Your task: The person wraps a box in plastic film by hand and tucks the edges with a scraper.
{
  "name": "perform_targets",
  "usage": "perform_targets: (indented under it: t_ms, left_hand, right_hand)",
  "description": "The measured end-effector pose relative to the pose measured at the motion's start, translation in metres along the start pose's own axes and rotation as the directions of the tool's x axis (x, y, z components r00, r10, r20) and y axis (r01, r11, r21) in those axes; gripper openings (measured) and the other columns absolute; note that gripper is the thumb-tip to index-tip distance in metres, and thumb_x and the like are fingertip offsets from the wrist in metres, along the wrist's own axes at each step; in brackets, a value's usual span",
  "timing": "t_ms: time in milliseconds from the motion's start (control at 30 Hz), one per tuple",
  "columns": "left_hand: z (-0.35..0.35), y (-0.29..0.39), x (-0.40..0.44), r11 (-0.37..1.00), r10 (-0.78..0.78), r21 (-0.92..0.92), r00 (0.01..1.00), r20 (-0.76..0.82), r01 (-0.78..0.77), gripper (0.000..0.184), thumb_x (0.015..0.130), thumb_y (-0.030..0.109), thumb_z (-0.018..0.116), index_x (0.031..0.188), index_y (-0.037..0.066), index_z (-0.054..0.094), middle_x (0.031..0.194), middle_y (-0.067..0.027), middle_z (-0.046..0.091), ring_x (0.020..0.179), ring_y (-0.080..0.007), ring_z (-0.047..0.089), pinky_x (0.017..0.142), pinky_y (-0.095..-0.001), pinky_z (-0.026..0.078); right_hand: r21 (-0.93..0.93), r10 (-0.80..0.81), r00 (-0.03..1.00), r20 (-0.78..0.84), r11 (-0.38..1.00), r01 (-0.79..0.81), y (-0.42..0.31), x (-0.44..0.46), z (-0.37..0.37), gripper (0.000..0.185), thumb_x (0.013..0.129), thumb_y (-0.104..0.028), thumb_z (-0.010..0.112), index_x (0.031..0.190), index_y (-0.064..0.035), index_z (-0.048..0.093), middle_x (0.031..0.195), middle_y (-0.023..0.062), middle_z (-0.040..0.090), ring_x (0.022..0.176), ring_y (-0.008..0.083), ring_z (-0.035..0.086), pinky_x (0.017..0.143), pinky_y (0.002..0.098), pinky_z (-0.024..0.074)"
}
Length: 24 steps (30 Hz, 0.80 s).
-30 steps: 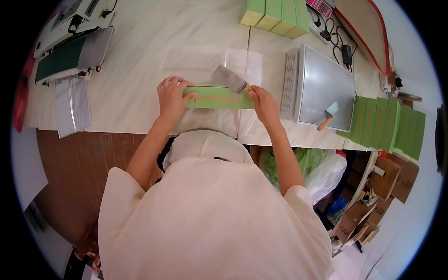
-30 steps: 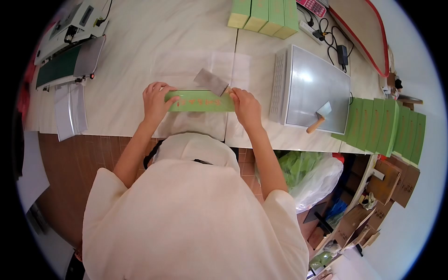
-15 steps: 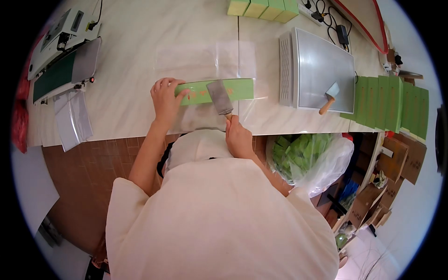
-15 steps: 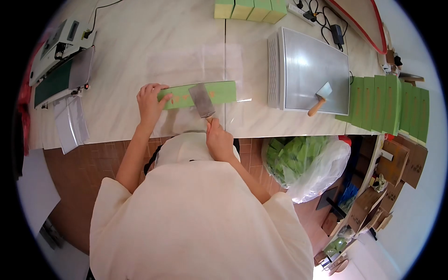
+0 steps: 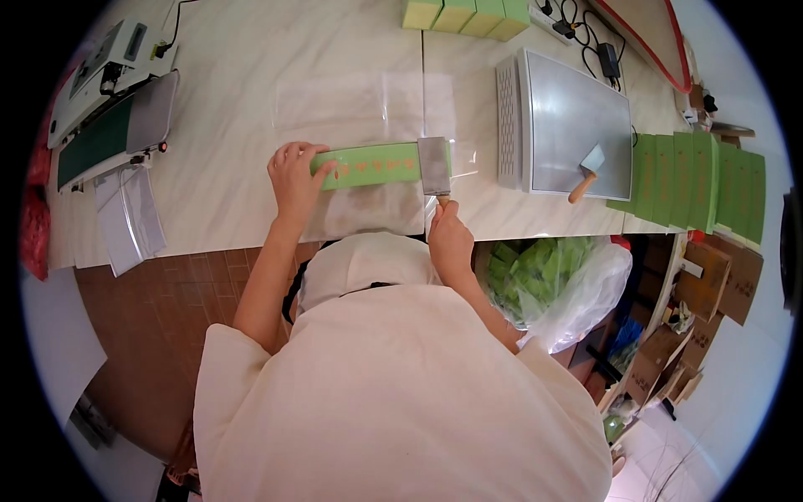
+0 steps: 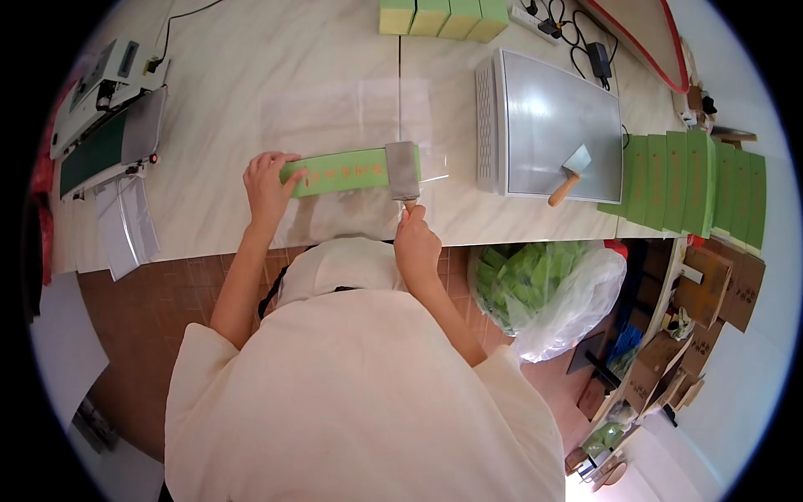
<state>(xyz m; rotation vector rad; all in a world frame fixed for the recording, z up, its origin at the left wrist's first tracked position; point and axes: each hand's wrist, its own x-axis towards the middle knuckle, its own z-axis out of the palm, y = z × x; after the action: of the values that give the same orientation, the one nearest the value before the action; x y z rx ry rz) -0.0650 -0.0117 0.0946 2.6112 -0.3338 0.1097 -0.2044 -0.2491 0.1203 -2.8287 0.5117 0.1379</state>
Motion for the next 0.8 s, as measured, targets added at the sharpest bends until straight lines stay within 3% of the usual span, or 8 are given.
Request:
perform_targets:
  t_ms: [167, 500, 567, 667, 700, 767, 800]
  left_hand:
    - [0.002, -0.002, -0.001, 1.0, -0.009, 0.004, 1.0, 0.01, 0.009, 0.026, 0.081, 0.032, 0.075, 0.103, 0.018, 0.07, 0.106, -0.0008, 0.062, 0.115, -0.0251, 0.049, 0.099, -0.0441, 0.033]
    - [0.003, -0.005, -0.003, 1.0, -0.01, 0.013, 1.0, -0.02, 0.01, 0.027, 0.081, 0.033, 0.074, 0.102, 0.017, 0.07, 0.105, -0.0005, 0.062, 0.114, -0.0244, 0.05, 0.1, -0.0445, 0.033]
    - [0.007, -0.011, -0.005, 1.0, 0.015, 0.02, 0.999, -0.039, -0.014, 0.032, 0.082, 0.032, 0.073, 0.108, 0.014, 0.068, 0.108, -0.0023, 0.061, 0.115, -0.0255, 0.05, 0.101, -0.0454, 0.033]
    - [0.001, -0.017, -0.012, 0.996, -0.025, 0.086, 0.995, -0.102, 0.034, 0.038, 0.082, 0.03, 0.073, 0.113, 0.01, 0.064, 0.114, -0.0054, 0.059, 0.116, -0.0282, 0.05, 0.106, -0.0488, 0.03]
    - [-0.002, -0.022, -0.016, 0.994, -0.048, 0.094, 0.992, -0.113, 0.059, 0.038, 0.082, 0.03, 0.073, 0.113, 0.01, 0.064, 0.114, -0.0054, 0.059, 0.116, -0.0282, 0.05, 0.106, -0.0488, 0.03]
    - [-0.009, -0.035, -0.025, 0.973, -0.231, -0.03, 0.964, -0.131, 0.229, 0.04, 0.087, 0.031, 0.069, 0.118, 0.005, 0.061, 0.125, -0.0105, 0.056, 0.119, -0.0281, 0.05, 0.107, -0.0459, 0.033]
    - [-0.005, -0.045, -0.031, 0.968, -0.249, -0.027, 0.958, -0.139, 0.248, 0.04, 0.087, 0.031, 0.069, 0.118, 0.005, 0.061, 0.125, -0.0105, 0.056, 0.119, -0.0281, 0.05, 0.107, -0.0459, 0.033]
  right_hand:
    - [-0.013, 0.095, 0.995, 0.004, 0.995, -0.095, 0.007, 0.004, -0.001, 0.025, 0.101, -0.026, 0.046, 0.094, -0.0022, 0.045, 0.06, 0.017, 0.063, 0.053, 0.0361, 0.064, 0.046, 0.0446, 0.0517]
    - [0.01, 0.09, 0.996, -0.028, 0.996, -0.089, 0.019, -0.001, -0.002, 0.025, 0.102, -0.027, 0.044, 0.094, -0.0027, 0.044, 0.061, 0.0192, 0.063, 0.054, 0.0392, 0.063, 0.047, 0.0486, 0.0495]
    - [0.027, 0.112, 0.994, -0.009, 0.993, -0.112, 0.023, -0.005, -0.006, 0.025, 0.102, -0.027, 0.043, 0.098, -0.0025, 0.044, 0.063, 0.0206, 0.063, 0.058, 0.0418, 0.063, 0.05, 0.0512, 0.049]
    - [0.08, 0.118, 0.993, -0.015, 0.99, -0.116, 0.033, -0.011, -0.023, 0.027, 0.103, -0.029, 0.041, 0.102, -0.0022, 0.044, 0.068, 0.0235, 0.064, 0.064, 0.0449, 0.063, 0.054, 0.0531, 0.0486]
    - [0.125, 0.188, 0.982, 0.034, 0.974, -0.191, 0.027, -0.011, -0.039, 0.028, 0.103, -0.03, 0.039, 0.107, -0.0023, 0.045, 0.074, 0.026, 0.064, 0.069, 0.0469, 0.063, 0.058, 0.0547, 0.0473]
    - [0.189, 0.09, 0.996, 0.015, 0.978, -0.091, 0.041, -0.009, -0.046, 0.028, 0.104, -0.03, 0.037, 0.113, -0.0043, 0.045, 0.079, 0.0261, 0.065, 0.073, 0.0474, 0.063, 0.06, 0.0546, 0.0474]
    - [0.236, 0.069, 0.996, 0.058, 0.968, -0.08, 0.04, -0.005, -0.055, 0.027, 0.103, -0.027, 0.04, 0.118, -0.0053, 0.048, 0.085, 0.0226, 0.067, 0.079, 0.0456, 0.064, 0.065, 0.0511, 0.0498]
